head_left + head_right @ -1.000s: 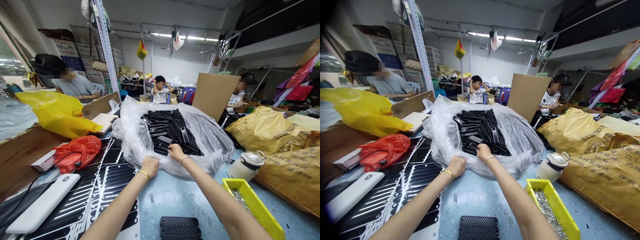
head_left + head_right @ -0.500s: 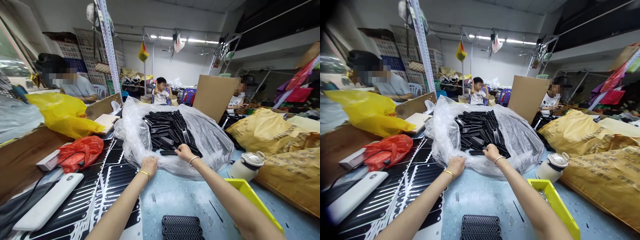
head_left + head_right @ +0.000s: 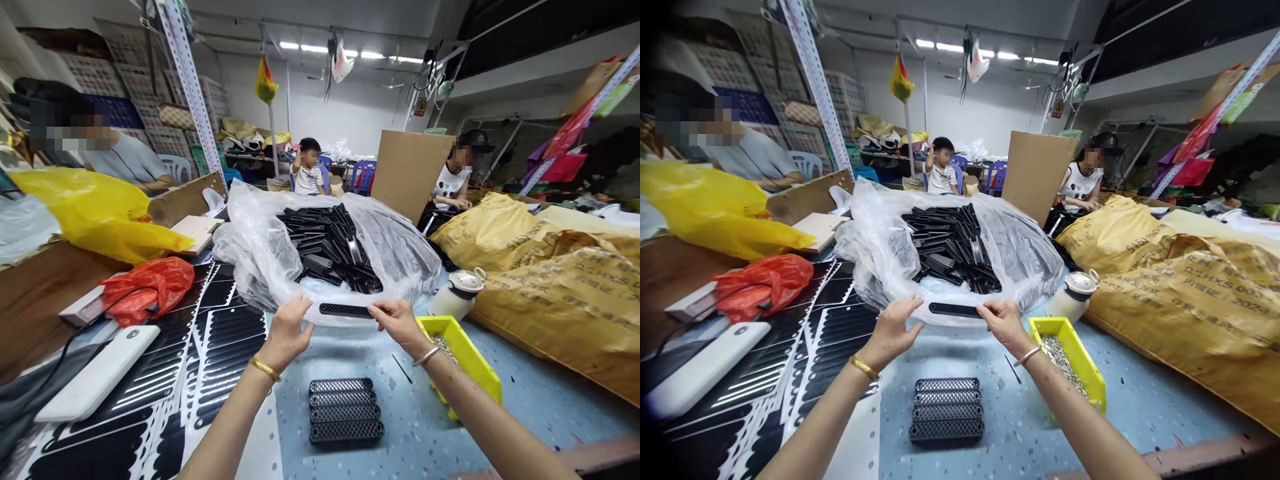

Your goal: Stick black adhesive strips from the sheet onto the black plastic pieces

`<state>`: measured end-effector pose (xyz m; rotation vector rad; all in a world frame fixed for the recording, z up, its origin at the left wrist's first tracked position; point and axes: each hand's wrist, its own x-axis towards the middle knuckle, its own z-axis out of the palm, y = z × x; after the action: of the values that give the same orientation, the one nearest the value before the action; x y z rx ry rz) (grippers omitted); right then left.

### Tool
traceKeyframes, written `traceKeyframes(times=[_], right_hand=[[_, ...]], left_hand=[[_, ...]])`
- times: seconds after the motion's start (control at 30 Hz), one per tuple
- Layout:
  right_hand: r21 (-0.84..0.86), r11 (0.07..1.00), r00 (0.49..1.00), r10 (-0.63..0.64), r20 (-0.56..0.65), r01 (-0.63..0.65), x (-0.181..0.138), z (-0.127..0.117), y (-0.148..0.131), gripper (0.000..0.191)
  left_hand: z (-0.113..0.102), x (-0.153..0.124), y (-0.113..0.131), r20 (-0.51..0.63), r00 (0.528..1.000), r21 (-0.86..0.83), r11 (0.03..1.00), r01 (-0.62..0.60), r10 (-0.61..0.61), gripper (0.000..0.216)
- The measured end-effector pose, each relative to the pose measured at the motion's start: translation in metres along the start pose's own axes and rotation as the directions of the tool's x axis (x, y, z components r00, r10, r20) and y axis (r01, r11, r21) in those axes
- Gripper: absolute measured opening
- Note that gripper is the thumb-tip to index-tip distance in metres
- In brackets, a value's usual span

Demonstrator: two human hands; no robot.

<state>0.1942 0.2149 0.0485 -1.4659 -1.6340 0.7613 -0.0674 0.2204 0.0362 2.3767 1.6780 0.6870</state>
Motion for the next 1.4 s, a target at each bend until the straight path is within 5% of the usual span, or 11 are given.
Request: traceKeyframes(times=[0.1, 0.23, 0.47, 0.73, 0.83, 1.0, 1.13, 1.27, 1.33, 1.4], right_hand=[[-0.002, 0.999, 0.998, 0.033, 0.062, -0.033, -0.032, 0.002, 0.009, 0.038], [-0.059, 0.991, 0.960, 0.135, 0.246, -0.124, -0.059, 0.018, 0.030, 0.037], [-0.156, 0.982, 0.940, 0.154, 0.304, -0.110, -0.069, 0.025, 0.038, 0.039], [-0.151, 0.965, 0.905, 0.256, 0.339, -0.216, -0.112, 0.016, 0.036, 0.032], [-0.152, 0.967, 0.922, 0.242, 0.304, -0.203, -0.122, 0.021, 0.038, 0.029], [-0.222, 0.975, 0.968, 0.044, 0.245, 0.012, -0.119, 0.027, 0.041, 0.026], [-0.240, 0.971, 0.959, 0.087, 0.270, -0.021, -0.120, 0.029, 0.041, 0.028], [-0.290, 0.957, 0.989, 0.064, 0.133, -0.023, -0.124, -0.008, 0.035, 0.028], [-0.381, 0.921, 0.995, -0.101, -0.019, 0.086, -0.121, -0.050, 0.033, 0.023], [-0.516, 0.854, 0.960, -0.195, -0.203, 0.064, -0.115, -0.097, 0.033, 0.021]], left_hand=[[0.006, -0.028, 0.012, -0.053, 0.995, -0.220, 0.973, 0.070, -0.084, 0.034], [0.021, -0.059, 0.019, 0.043, 0.988, -0.441, 0.884, 0.153, -0.149, 0.035], [0.040, -0.090, 0.019, 0.238, 0.965, -0.494, 0.842, 0.218, -0.111, 0.038], [0.058, -0.136, 0.040, 0.135, 0.918, -0.795, 0.513, 0.325, -0.372, 0.056], [0.063, -0.146, 0.055, 0.146, 0.911, -0.766, 0.539, 0.351, -0.386, 0.056], [0.067, -0.145, 0.069, 0.109, 0.908, -0.708, 0.610, 0.356, -0.404, 0.056], [0.069, -0.142, 0.064, 0.112, 0.900, -0.726, 0.584, 0.363, -0.421, 0.056], [0.057, -0.148, 0.055, 0.101, 0.902, -0.717, 0.597, 0.359, -0.421, 0.059], [0.045, -0.150, 0.051, 0.073, 0.923, -0.652, 0.682, 0.331, -0.377, 0.062], [0.033, -0.149, 0.048, 0.015, 0.941, -0.549, 0.784, 0.289, -0.337, 0.063]])
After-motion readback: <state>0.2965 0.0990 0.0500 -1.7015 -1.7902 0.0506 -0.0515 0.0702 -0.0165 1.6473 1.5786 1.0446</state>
